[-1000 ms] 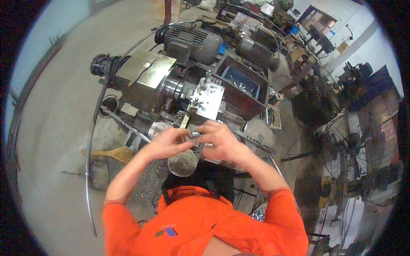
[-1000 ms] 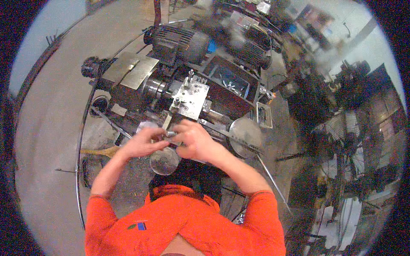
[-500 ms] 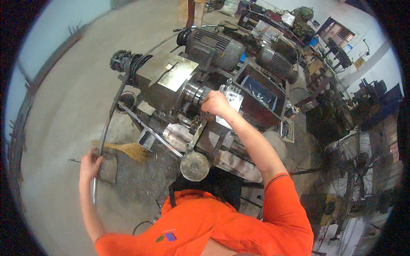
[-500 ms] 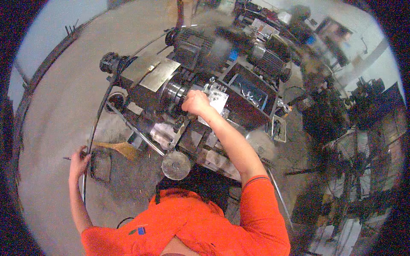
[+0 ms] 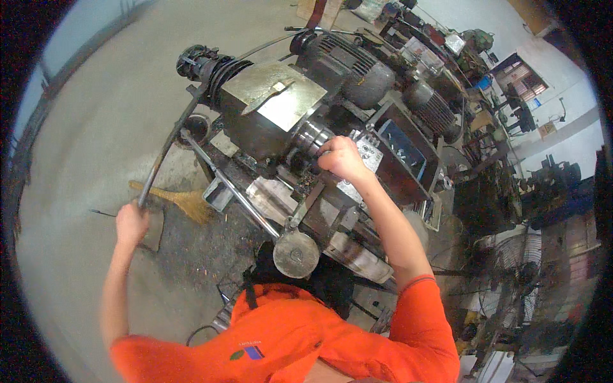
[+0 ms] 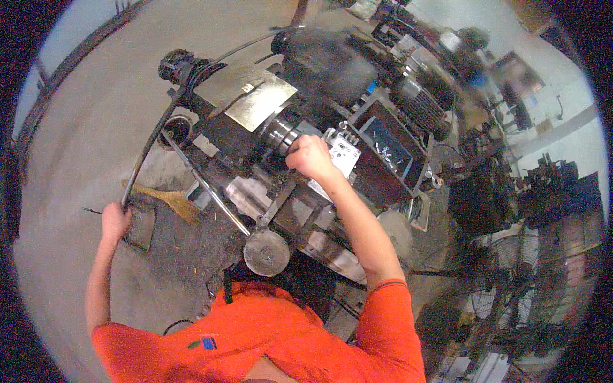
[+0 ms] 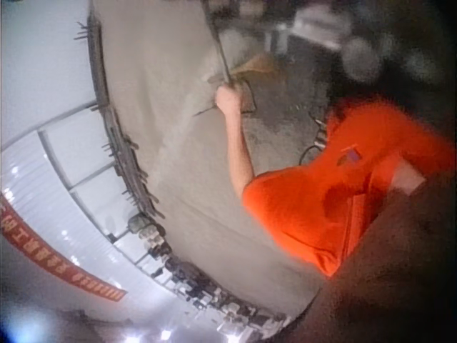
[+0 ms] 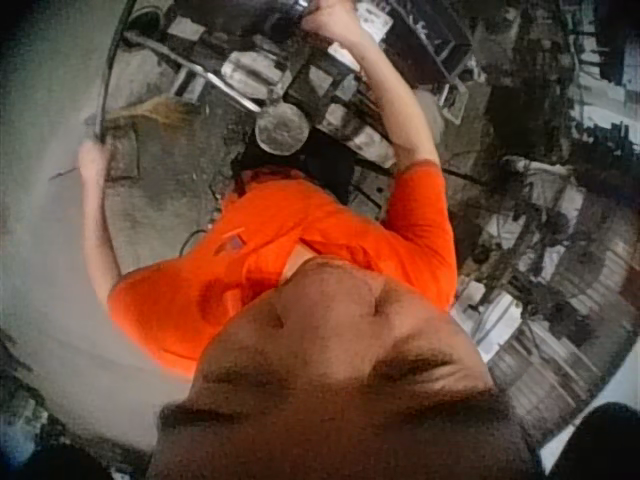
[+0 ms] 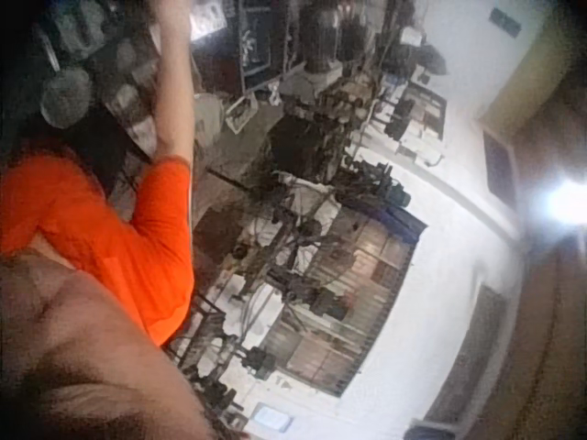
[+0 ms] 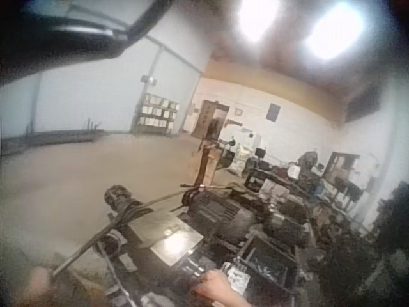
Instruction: The person operates a metal turning machine, repeatedly inserting small metal parts into the chuck, engaging the machine, and removing the finished parts. The person places the processed parts into a perforated metal basket. The cycle repeats throughout the clip.
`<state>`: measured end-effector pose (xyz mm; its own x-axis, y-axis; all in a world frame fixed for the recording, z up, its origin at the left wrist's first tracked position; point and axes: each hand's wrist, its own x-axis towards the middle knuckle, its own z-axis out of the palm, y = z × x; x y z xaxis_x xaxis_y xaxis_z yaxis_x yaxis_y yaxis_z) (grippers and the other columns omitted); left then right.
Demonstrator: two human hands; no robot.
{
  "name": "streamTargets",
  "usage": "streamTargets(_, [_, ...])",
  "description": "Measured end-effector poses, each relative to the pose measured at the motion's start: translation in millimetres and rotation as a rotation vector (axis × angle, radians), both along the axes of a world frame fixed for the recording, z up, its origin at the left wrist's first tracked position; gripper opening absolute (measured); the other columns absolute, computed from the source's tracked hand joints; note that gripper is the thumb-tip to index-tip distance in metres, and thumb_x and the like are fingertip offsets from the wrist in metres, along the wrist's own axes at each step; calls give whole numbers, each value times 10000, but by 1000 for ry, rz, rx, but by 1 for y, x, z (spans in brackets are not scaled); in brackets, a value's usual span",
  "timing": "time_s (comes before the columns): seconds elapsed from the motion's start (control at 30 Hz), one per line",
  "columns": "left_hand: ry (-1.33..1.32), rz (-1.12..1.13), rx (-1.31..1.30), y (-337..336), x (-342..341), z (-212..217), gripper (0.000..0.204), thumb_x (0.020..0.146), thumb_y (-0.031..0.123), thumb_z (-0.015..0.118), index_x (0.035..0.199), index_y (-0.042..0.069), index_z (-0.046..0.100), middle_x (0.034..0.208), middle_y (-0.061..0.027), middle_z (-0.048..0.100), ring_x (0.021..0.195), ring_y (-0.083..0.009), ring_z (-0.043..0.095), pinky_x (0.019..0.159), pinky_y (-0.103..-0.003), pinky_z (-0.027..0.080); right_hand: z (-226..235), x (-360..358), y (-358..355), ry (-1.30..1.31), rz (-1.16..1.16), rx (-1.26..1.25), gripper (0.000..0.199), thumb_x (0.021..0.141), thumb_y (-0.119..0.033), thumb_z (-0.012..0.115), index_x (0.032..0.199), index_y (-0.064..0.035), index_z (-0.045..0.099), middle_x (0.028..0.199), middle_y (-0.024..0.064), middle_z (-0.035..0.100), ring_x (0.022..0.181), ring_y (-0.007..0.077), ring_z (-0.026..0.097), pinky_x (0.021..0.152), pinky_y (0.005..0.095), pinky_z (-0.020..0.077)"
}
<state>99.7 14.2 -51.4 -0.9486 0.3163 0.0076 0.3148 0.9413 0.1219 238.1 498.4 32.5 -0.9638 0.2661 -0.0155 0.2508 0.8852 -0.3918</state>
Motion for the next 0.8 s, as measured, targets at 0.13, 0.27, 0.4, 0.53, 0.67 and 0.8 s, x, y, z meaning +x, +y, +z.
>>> streamTargets(0.13, [226, 43, -240, -65, -98, -5, 127, 690, 137, 598, 758, 31, 578, 691, -159, 617, 647, -331, 610, 594, -442, 475, 1, 1, -4, 105, 18, 35, 266, 545, -226, 589, 726, -63, 697, 739, 186, 631, 721, 350, 617, 688, 386, 499])
streamTargets(0.27, [478, -188, -304, -86, -170, -2, 154, 683, 101, 588, 820, 46, 543, 653, -143, 602, 607, -321, 596, 558, -419, 465, 3, -1, -9, 55, -94, 34, 261, 553, -208, 572, 727, -61, 698, 750, 183, 638, 723, 346, 623, 699, 382, 508])
streamTargets(0.4, [320, -19, -323, -83, -179, -9, 141, 714, 99, 577, 840, 42, 550, 739, -161, 620, 705, -316, 614, 630, -432, 483, -6, -2, 0, 86, -54, 71, 254, 555, -217, 560, 721, -90, 704, 745, 178, 639, 726, 347, 623, 708, 386, 510])
streamTargets(0.53, [146, 170, -156, -45, -169, 6, 196, 758, 95, 555, 941, 31, 588, 875, -167, 632, 846, -324, 611, 723, -425, 491, -2, 12, -5, 204, 44, 157, 248, 548, -215, 594, 739, -95, 699, 837, 141, 647, 841, 336, 589, 755, 385, 485])
streamTargets(0.67, [612, -312, 560, 43, -114, -1, 294, 810, 130, 548, 1083, 26, 586, 976, -171, 620, 923, -311, 595, 813, -371, 464, 12, 65, -5, 494, 64, 134, 251, 541, -187, 638, 758, -63, 663, 968, 109, 623, 948, 325, 541, 808, 381, 461])
streamTargets(0.8, [-366, -85, 609, 87, -94, -125, 368, 781, 179, 598, 1071, -43, 556, 892, -172, 626, 818, -238, 602, 695, -366, 474, 16, 139, 2, 555, -25, 131, 278, 534, -159, 618, 795, -65, 647, 1001, 123, 615, 911, 304, 547, 779, 382, 468])
